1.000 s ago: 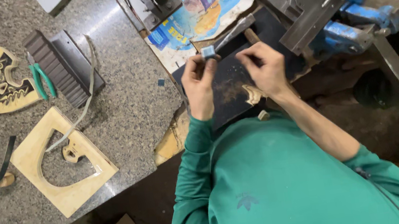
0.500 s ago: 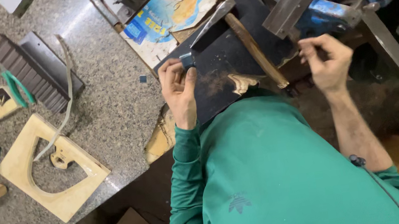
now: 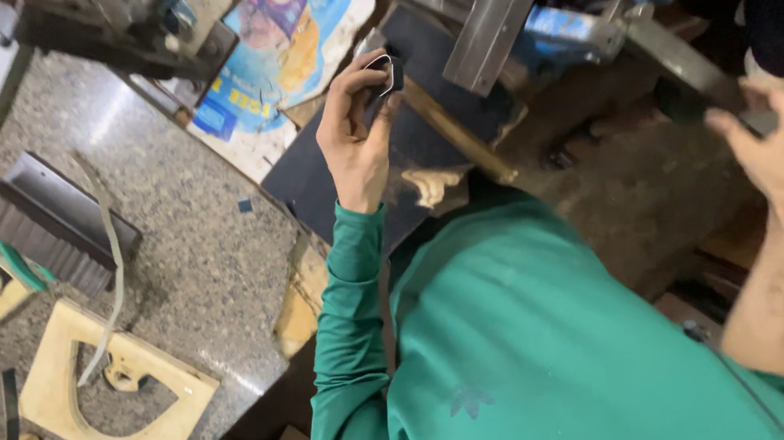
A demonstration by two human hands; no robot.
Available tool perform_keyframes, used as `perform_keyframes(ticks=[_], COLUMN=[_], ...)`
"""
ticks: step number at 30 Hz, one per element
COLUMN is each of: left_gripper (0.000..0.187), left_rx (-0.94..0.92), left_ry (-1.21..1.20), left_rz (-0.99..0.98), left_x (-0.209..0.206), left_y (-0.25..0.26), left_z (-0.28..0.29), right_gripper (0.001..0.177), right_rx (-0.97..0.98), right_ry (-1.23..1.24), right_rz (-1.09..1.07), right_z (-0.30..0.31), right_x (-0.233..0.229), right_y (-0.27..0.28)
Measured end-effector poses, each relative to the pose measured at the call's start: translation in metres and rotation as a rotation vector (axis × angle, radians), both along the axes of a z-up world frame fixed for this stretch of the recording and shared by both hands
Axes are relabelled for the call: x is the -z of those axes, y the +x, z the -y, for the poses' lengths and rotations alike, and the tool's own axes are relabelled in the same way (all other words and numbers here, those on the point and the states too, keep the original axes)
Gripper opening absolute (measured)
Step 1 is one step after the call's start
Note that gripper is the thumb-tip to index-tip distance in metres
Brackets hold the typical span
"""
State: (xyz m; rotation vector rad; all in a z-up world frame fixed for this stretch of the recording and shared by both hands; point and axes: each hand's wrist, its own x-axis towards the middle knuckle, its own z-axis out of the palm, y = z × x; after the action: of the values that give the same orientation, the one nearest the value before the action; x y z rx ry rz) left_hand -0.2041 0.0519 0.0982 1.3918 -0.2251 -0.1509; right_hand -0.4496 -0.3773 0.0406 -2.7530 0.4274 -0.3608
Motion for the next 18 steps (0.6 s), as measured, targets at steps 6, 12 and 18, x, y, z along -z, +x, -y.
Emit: perform_keyframes(ticks=[6, 12, 18], left_gripper=[0.05, 0.051, 0.05], left_rx=[-0.006, 0.039, 0.021], left_ry=[0.104, 0.241, 0.436], left_rz=[0.101, 0.214, 0.217], left_x=[0.034, 0.068, 0.082], left_y=[0.067, 0.134, 0.157], left_z=[0.033, 0.061, 0.07], right_gripper=[0.057, 0.061, 0.055], right_rx=[0.207, 0.333, 0.346], right_ry=[-0.148, -0.02, 0.069], right_rz=[-0.429, -0.729, -0.728], right_z=[0.066, 0.113, 0.114], right_x=[0.067, 0.087, 0.105], right_y=[-0.053, -0.069, -0.087])
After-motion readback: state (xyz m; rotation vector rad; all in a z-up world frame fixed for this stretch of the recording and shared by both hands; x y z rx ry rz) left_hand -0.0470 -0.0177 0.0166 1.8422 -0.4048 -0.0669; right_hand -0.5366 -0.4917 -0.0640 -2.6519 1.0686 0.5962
